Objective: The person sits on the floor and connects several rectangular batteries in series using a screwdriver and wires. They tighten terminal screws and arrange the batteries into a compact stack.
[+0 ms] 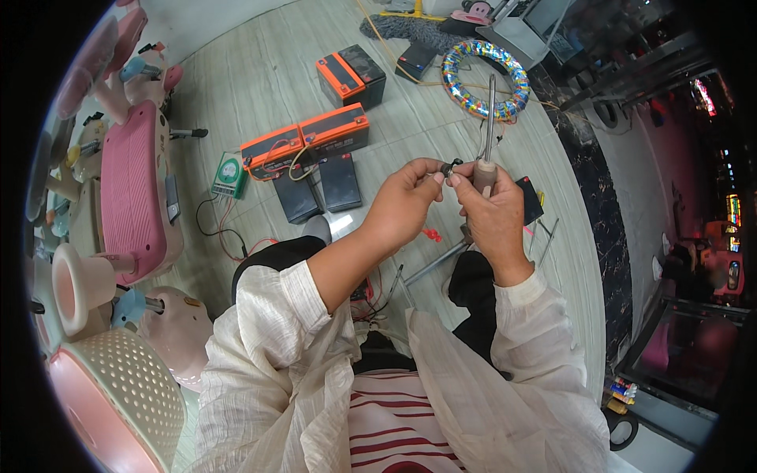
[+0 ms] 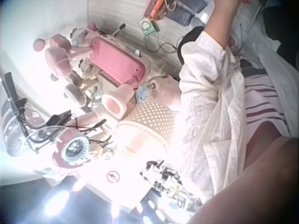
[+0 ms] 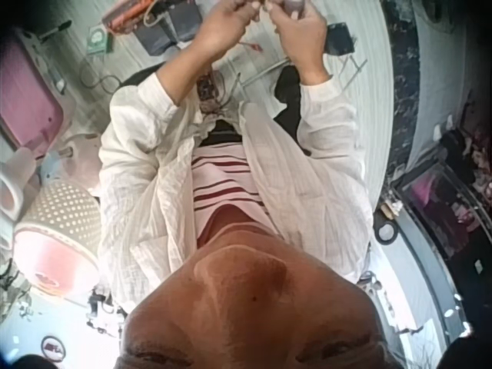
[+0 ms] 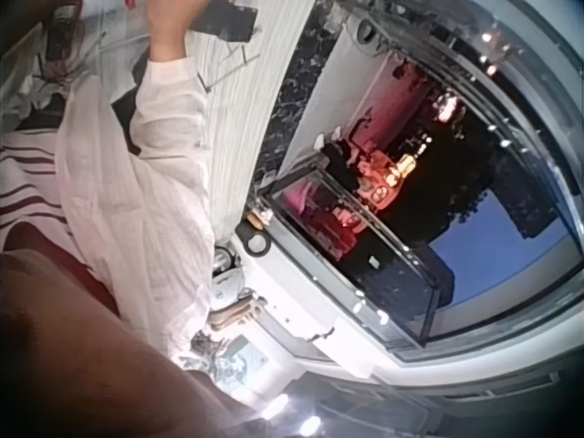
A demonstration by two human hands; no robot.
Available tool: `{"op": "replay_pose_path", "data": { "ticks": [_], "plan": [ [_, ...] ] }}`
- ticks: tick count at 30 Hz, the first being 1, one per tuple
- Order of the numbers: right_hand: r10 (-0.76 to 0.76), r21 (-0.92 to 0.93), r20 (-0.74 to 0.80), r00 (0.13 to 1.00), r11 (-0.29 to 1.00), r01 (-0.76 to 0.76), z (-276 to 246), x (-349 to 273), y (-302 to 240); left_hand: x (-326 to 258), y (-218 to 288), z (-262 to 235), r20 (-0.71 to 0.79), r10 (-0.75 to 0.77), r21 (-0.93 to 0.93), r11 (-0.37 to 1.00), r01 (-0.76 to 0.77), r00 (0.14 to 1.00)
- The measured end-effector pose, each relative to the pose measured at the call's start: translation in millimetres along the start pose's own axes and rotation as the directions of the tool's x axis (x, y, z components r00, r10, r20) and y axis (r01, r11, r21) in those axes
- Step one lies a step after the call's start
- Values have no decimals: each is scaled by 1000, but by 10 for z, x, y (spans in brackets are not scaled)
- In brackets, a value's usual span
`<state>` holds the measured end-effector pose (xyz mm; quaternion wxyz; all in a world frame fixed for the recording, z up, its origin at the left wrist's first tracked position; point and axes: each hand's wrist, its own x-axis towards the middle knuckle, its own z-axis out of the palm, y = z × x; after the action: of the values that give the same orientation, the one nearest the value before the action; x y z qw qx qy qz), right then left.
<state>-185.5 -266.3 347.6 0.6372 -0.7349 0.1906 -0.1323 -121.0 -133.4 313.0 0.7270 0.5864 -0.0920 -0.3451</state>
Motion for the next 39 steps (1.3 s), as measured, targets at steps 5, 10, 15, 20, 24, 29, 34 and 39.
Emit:
{"op": "replay_pose_path", "data": {
  "ticks": [5,10,15,20,24,29,34,39],
  "plan": [
    [-27,-13,-27,999,1000,27,10,6,14,-6,2,9,10,-33,-36,999,33,999],
    [-146,-121,-86,985,983,136,9,12,110,-1,-6,31,33,-40,-70,997,43,999],
    [-64,-100,-81,995,993,56,42,-1,59,-9,-28,10,19,-35,-68,997,36,999],
    [69,27,-11,998,997,-68,-29,31,110,-14,-5,20,24,-38,-44,998,39,999],
    [120,67,-12,993,991,-119,-19,38,118,-1,-51,6,29,-12,-36,999,13,1000],
    [80,39,-51,996,996,-78,25,24,126,6,-53,11,25,-2,-20,1000,3,1000],
    [73,31,-74,995,997,-71,57,26,139,0,-43,13,6,-16,-21,1000,16,1000],
    [-132,-228,-84,988,967,110,68,14,138,14,-68,6,-18,8,4,1000,-8,1000]
  ]
}}
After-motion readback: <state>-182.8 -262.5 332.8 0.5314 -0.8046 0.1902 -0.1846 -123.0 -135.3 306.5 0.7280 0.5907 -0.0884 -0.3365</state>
